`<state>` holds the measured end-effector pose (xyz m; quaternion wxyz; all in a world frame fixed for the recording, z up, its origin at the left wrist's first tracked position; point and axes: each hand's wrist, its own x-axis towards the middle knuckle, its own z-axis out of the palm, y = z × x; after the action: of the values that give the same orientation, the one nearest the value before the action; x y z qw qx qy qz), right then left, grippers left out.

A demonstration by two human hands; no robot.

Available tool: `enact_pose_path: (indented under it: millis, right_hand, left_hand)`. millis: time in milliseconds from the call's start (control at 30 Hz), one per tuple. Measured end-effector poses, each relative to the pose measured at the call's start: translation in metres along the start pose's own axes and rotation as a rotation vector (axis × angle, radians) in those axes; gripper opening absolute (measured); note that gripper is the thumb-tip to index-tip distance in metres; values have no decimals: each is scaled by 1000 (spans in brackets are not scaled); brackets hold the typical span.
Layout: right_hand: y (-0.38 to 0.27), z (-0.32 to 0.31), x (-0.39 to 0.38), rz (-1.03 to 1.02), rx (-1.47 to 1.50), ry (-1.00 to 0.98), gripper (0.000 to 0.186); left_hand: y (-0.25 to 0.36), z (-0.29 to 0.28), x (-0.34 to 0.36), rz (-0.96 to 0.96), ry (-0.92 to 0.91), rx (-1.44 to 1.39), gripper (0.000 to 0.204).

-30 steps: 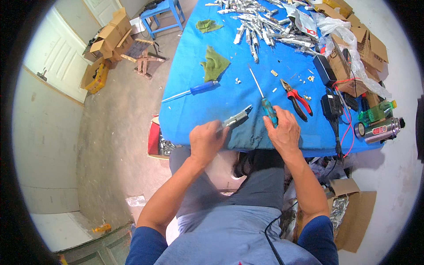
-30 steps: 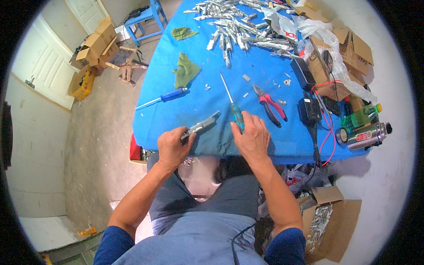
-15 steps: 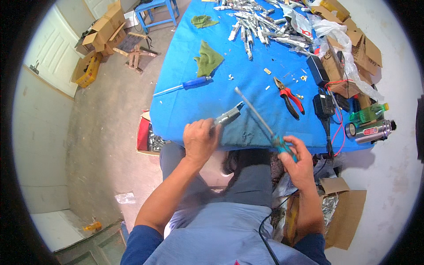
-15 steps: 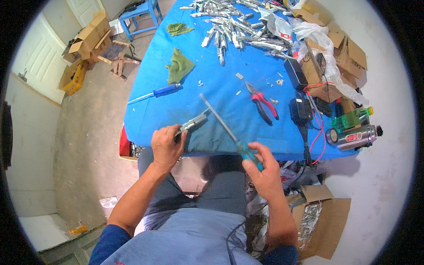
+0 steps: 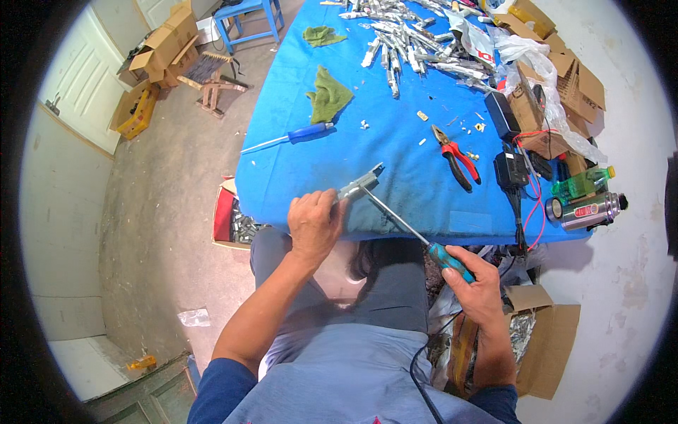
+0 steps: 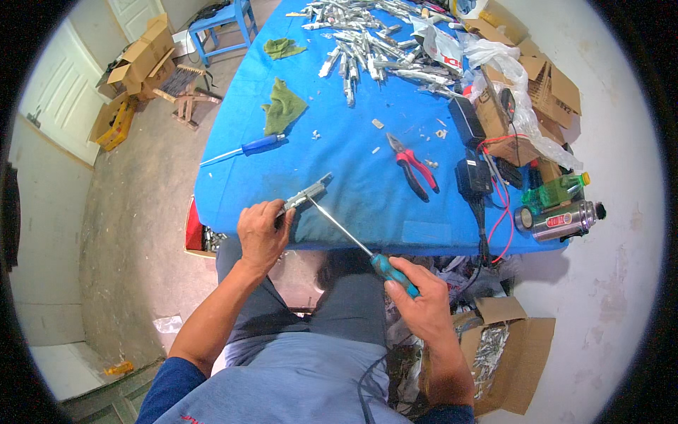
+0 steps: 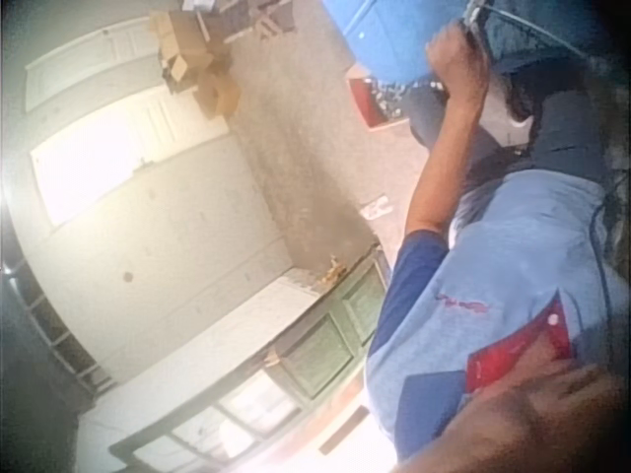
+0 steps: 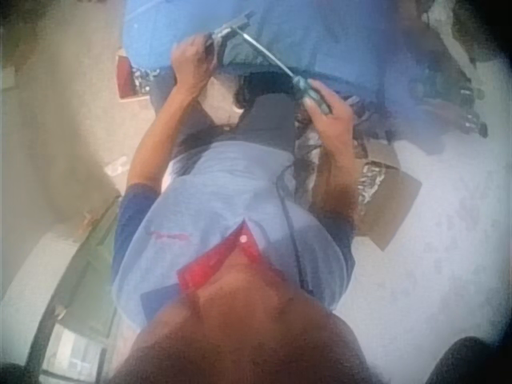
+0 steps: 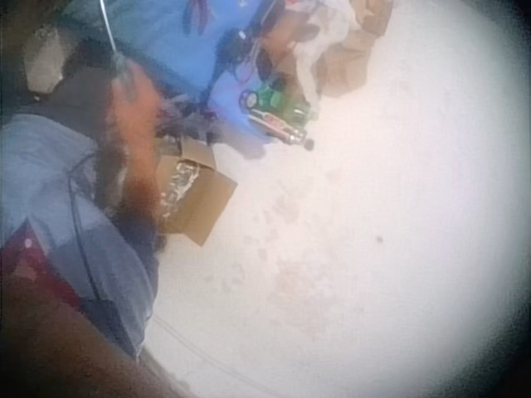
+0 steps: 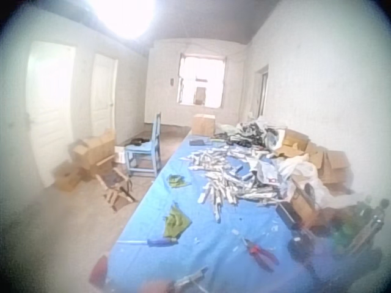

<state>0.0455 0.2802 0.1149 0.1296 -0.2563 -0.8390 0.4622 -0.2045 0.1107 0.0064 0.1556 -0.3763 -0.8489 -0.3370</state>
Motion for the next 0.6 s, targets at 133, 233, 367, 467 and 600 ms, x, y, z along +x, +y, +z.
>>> enact_pose_path:
  millis: [133,233,367,467,600]
  right_hand:
    - [3,4,6,-118,-80,6,37]
    - [4,6,7,-239,-177,37,37]
    - [0,9,6,-294,-258,72,36]
    - [2,11,5,-325,-312,124,36]
    - [-2,10,11,-450,-465,146,41]
  left_hand:
    - [0,0,0,8,-3,4,17]
    - [0,-1,-1,13,-3,4,18]
    - [-1,0,-1,12,-8,7,18]
    - [0,-1,-1,14,-5,3,18]
    - [1,-2,-1,11,-17,12,19]
